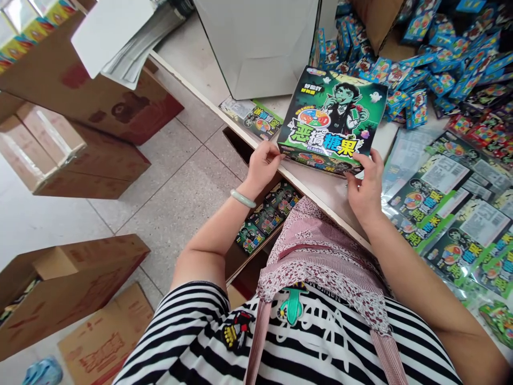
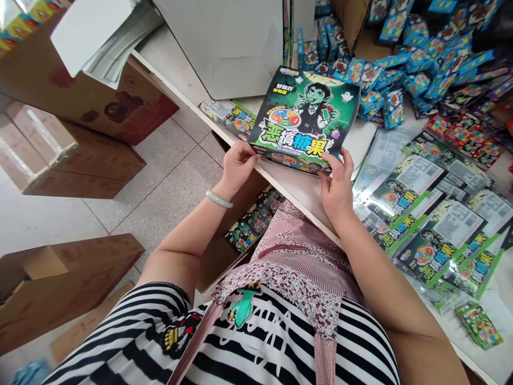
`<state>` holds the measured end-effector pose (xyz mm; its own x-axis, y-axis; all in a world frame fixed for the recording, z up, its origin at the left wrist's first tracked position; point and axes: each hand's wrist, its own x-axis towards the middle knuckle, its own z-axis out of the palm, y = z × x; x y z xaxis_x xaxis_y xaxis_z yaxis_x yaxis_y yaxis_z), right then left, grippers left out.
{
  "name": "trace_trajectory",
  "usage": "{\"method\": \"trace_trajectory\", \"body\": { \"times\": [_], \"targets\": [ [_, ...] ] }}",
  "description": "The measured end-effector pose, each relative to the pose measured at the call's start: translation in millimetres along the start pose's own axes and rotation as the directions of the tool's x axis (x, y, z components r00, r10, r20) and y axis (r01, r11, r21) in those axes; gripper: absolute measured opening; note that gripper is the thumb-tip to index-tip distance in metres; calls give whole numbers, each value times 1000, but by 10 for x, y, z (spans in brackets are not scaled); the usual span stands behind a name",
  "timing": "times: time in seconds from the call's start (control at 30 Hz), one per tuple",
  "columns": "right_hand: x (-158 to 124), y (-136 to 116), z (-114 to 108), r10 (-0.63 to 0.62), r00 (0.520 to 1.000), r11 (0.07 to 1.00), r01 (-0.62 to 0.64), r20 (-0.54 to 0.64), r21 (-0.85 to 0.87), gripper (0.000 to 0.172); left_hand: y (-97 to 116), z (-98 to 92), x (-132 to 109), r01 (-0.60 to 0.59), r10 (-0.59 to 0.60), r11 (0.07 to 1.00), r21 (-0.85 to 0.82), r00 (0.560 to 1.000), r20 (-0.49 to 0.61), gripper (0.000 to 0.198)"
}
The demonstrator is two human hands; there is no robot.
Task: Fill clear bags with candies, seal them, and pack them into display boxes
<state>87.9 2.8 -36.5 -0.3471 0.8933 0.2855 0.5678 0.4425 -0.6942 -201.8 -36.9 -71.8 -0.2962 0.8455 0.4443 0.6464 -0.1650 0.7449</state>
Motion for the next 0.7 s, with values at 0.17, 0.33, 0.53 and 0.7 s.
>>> {"method": "trace_trajectory", "body": {
  "times": [0.17, 0.33, 0.53, 0.7],
  "targets": [
    [-2, 19, -25, -35, 999, 998, 37, 42, -42, 47, -27, -2, -44, 41, -41, 999, -24, 999, -4, 21],
    [-21, 45, -73, -35, 996, 992, 44, 82, -120, 47, 32, 73, 25, 7, -5, 996, -86, 1000, 25, 53],
    [-69, 34, -63, 5, 997, 994, 4, 76, -110, 44, -79, 236, 204, 59, -49, 993, -102, 994, 97, 70],
    [-44, 53, 11, 53, 996, 997, -57, 75, 47, 45, -92, 117, 230, 59, -48, 995, -78, 989, 142, 78]
  ]
}}
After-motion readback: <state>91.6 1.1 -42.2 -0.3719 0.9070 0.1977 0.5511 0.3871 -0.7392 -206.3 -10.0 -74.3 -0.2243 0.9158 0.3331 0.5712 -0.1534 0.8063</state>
